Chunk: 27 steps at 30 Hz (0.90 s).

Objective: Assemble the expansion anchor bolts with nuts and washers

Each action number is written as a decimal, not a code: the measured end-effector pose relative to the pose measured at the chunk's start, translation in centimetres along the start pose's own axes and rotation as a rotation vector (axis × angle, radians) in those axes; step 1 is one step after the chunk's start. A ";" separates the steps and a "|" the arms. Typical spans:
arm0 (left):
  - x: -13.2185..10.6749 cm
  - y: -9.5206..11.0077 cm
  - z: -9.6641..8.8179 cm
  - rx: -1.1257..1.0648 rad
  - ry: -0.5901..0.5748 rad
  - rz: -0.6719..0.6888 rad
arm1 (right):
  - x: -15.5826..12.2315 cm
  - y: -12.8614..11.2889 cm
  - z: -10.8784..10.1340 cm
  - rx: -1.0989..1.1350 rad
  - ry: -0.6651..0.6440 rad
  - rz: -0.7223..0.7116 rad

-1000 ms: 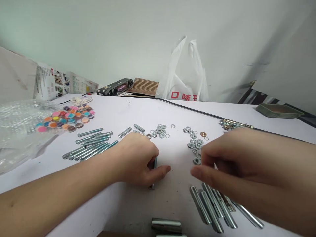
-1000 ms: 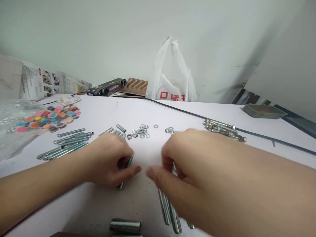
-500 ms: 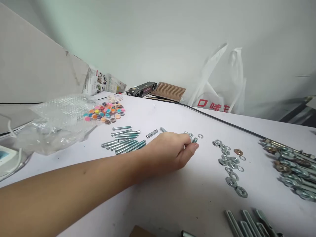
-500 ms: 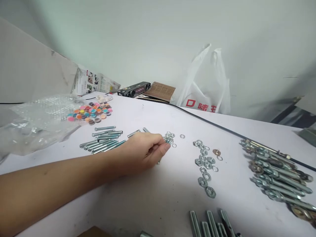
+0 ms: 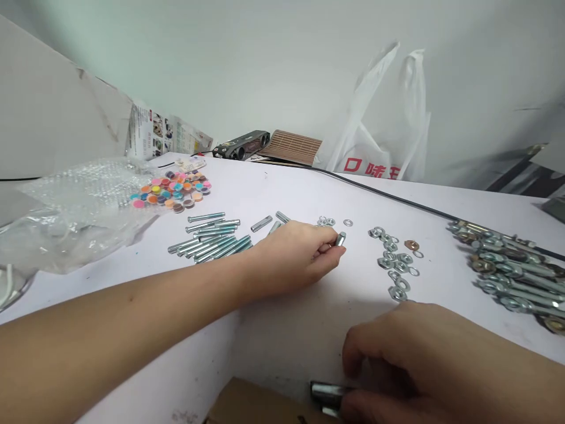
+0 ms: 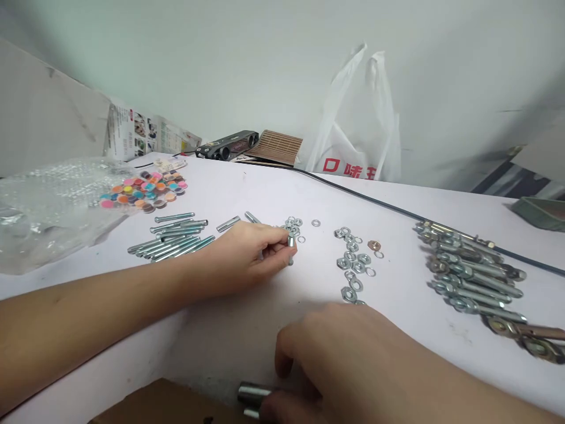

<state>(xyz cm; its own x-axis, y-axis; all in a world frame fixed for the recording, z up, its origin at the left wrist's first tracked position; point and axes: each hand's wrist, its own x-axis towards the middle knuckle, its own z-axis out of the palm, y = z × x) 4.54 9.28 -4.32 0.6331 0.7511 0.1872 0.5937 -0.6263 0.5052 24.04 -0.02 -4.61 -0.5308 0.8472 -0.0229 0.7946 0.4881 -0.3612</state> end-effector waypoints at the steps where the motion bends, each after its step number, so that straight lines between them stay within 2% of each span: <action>1: 0.0 0.0 0.0 0.005 -0.014 0.007 | 0.6 -0.9 -0.4 0.030 -0.090 0.003; 5: 0.2 -0.1 0.0 -0.004 -0.058 0.005 | 1.7 -2.3 -1.6 0.150 -0.296 0.062; 10: 0.3 -0.4 0.1 -0.054 -0.077 -0.038 | 1.3 -0.7 -2.5 0.286 -0.470 0.207; 14: 0.3 -0.9 0.3 -0.056 -0.093 -0.046 | 1.5 -0.1 -2.9 0.273 -0.460 0.211; 21: 0.4 -1.2 0.4 -0.070 -0.119 -0.040 | 2.6 -0.6 -2.7 0.015 -0.249 0.144; 24: 0.4 -1.1 0.4 -0.071 -0.119 -0.045 | 2.7 -0.8 -2.7 -0.015 -0.277 0.153; 27: 0.4 -1.1 0.4 -0.074 -0.122 -0.050 | 2.5 -0.3 -2.9 0.096 -0.370 0.187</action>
<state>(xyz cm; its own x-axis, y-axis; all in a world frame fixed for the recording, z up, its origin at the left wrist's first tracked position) 4.32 10.18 -5.12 0.6618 0.7473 0.0589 0.5907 -0.5683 0.5728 23.31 2.59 -1.83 -0.4638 0.7783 -0.4232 0.8656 0.2963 -0.4037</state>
